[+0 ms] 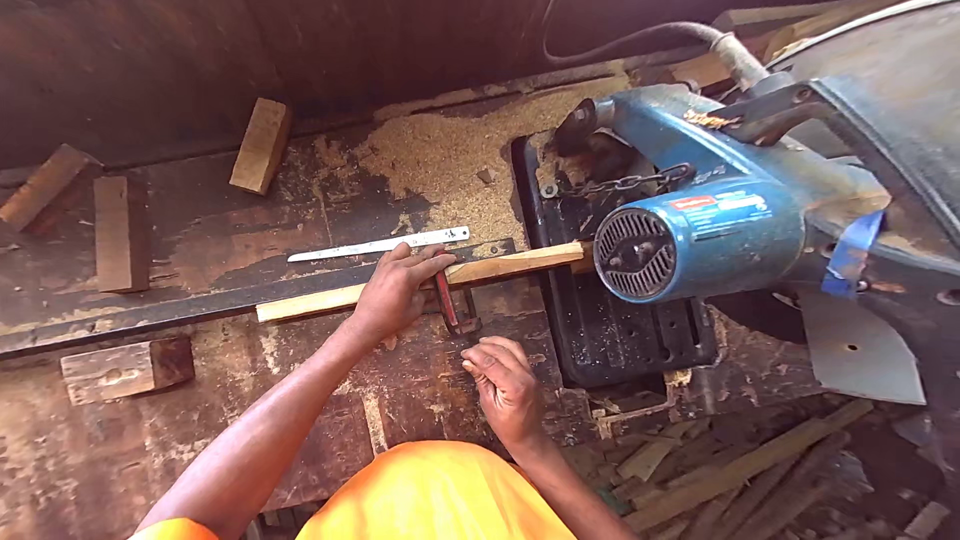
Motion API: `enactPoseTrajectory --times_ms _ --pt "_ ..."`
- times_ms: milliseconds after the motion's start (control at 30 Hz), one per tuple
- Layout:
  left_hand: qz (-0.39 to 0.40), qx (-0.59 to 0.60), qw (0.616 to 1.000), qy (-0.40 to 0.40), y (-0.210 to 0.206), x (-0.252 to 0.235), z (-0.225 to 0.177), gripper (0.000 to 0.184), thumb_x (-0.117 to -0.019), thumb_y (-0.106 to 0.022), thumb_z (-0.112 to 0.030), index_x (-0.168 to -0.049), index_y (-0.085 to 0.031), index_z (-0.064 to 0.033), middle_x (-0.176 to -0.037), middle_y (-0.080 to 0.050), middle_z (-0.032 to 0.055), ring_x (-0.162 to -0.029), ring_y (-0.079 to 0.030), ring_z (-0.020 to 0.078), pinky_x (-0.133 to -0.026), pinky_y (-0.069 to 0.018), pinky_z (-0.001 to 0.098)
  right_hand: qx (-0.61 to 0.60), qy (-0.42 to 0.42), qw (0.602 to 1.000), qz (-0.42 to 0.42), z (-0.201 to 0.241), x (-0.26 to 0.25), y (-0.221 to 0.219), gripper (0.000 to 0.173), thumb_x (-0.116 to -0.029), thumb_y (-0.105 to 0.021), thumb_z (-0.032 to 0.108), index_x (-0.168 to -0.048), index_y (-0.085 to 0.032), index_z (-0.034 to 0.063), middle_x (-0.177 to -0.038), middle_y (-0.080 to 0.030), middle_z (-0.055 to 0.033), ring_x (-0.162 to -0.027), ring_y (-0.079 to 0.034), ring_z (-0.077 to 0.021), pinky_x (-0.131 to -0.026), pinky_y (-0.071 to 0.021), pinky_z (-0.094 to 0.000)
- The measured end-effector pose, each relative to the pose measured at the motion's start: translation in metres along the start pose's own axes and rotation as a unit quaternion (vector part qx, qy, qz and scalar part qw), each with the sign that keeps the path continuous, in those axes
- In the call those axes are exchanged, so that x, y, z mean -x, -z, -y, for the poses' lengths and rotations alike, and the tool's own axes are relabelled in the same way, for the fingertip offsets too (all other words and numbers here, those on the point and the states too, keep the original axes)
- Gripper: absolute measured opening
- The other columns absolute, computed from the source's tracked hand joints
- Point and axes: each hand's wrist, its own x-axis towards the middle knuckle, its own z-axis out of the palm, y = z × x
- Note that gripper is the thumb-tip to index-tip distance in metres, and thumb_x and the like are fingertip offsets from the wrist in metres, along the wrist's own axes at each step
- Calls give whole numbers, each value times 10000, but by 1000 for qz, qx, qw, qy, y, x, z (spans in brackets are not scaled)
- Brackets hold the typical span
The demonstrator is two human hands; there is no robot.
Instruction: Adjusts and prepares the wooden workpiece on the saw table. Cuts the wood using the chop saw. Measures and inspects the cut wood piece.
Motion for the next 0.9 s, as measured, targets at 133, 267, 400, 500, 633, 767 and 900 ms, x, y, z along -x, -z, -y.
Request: enactPoseTrajectory --times_ms 133,267,400,500,633,767,900 --pt "-8 -3 1000 -3 0 1 0 574 -888 -675 -59 -1419 -643 -274 -1461 -611 -77 -1038 -623 204 -929 -491 431 67 54 994 68 3 -14 -10 188 -1016 -624 241 -1097 -793 231 -1032 -735 29 -1138 -624 -209 -987 -516 -398" --pt "-8 -8 1000 -7 -1 0 1 589 -888 -673 -61 -1436 -629 -274 -1476 -598 -82 -1043 -619 202 -933 -488 428 145 57 978 141 7 -20 -16 234 -977 -619 168 -1101 -785 276 -969 -699 43 -1079 -598 -209 -998 -457 -423" --pt "-2 -10 1000 -6 1 0 0 600 -894 -680 -56 -1452 -617 -267 -1482 -596 -74 -1042 -620 211 -945 -484 434 163 31 974 157 8 -21 -15 265 -980 -608 178 -1128 -781 312 -946 -673 36 -1006 -584 -201 -926 -437 -432" --pt "-4 -17 1000 -4 0 1 -1 579 -908 -685 -83 -1449 -619 -278 -1483 -595 -67 -1062 -624 222 -945 -489 443 131 5 983 129 6 -17 -18 245 -996 -604 224 -1136 -784 311 -981 -685 33 -1008 -584 -207 -902 -445 -437" --pt "-14 -33 999 -11 -1 2 -4 563 -921 -656 -69 -1444 -624 -275 -1477 -603 -54 -1051 -635 227 -931 -489 447 67 -29 992 102 1 -16 -21 225 -1016 -608 284 -1153 -786 301 -974 -683 41 -1011 -584 -192 -912 -464 -422" --pt "-10 -34 999 -14 0 2 -4 564 -921 -647 -63 -1446 -622 -268 -1486 -595 -50 -1054 -629 228 -932 -485 447 24 -35 996 83 -2 -14 -22 232 -1035 -585 311 -1153 -785 293 -978 -689 45 -1016 -589 -177 -921 -470 -414" --pt "-3 -30 1000 -11 0 2 -4 593 -914 -666 -68 -1462 -605 -286 -1506 -574 -62 -1073 -621 229 -954 -485 443 -10 -34 997 62 -3 -11 -21 236 -1041 -588 304 -1159 -785 247 -1016 -702 29 -1053 -597 -184 -933 -493 -396"
